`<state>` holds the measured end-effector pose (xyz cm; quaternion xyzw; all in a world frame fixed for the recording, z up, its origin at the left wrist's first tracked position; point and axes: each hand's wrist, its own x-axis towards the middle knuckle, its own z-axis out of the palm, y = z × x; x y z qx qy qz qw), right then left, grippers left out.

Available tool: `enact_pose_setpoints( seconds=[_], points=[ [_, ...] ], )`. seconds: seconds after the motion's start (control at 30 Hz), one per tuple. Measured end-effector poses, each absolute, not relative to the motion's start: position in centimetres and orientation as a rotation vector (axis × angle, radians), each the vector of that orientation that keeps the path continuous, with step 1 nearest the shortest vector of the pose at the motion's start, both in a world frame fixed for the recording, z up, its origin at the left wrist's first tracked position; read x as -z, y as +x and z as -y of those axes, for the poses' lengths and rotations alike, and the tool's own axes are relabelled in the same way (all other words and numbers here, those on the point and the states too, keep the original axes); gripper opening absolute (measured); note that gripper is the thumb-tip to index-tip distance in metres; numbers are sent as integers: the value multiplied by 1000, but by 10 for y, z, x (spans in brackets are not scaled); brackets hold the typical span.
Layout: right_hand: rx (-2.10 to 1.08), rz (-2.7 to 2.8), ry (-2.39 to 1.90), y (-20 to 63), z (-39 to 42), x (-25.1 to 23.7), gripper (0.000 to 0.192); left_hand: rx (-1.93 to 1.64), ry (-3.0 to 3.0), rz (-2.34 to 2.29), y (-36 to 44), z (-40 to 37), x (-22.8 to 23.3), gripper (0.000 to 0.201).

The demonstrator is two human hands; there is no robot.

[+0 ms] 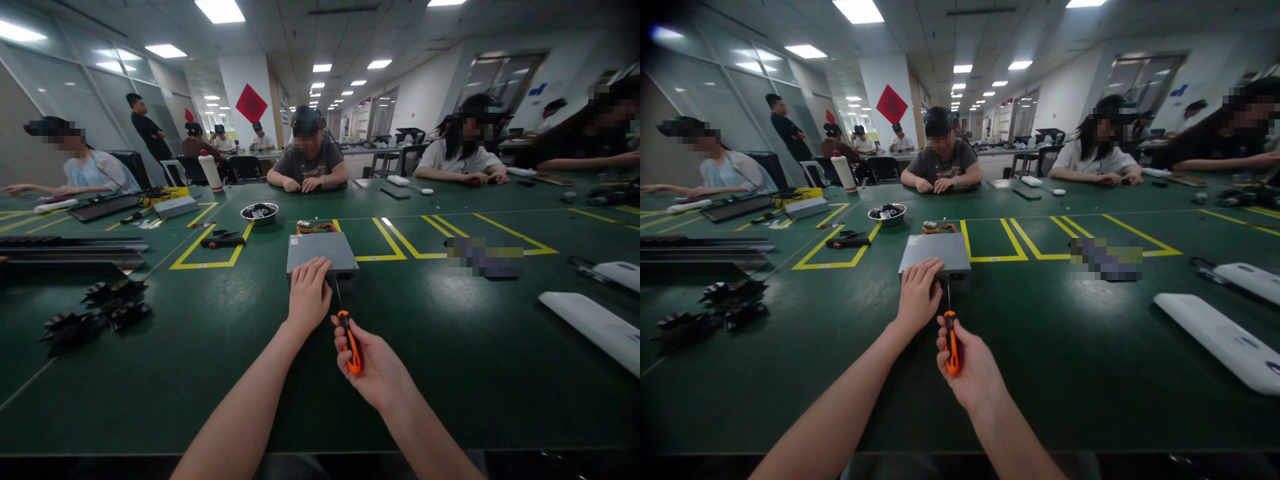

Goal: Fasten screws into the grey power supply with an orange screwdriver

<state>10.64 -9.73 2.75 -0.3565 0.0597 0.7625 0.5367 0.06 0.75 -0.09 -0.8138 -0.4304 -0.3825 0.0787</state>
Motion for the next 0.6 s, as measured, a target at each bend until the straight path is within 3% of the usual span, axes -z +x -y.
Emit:
enact_pose_setpoints(
  seconds=[0.33, 0.6],
  points=[
    [-1781, -209, -725, 109, 97, -17, 6, 1136, -2410, 1314, 4, -6, -1, 38],
    [-1846, -115, -730, 103, 96, -13, 19, 1125, -2402, 1314, 5, -7, 0, 36]
  ],
)
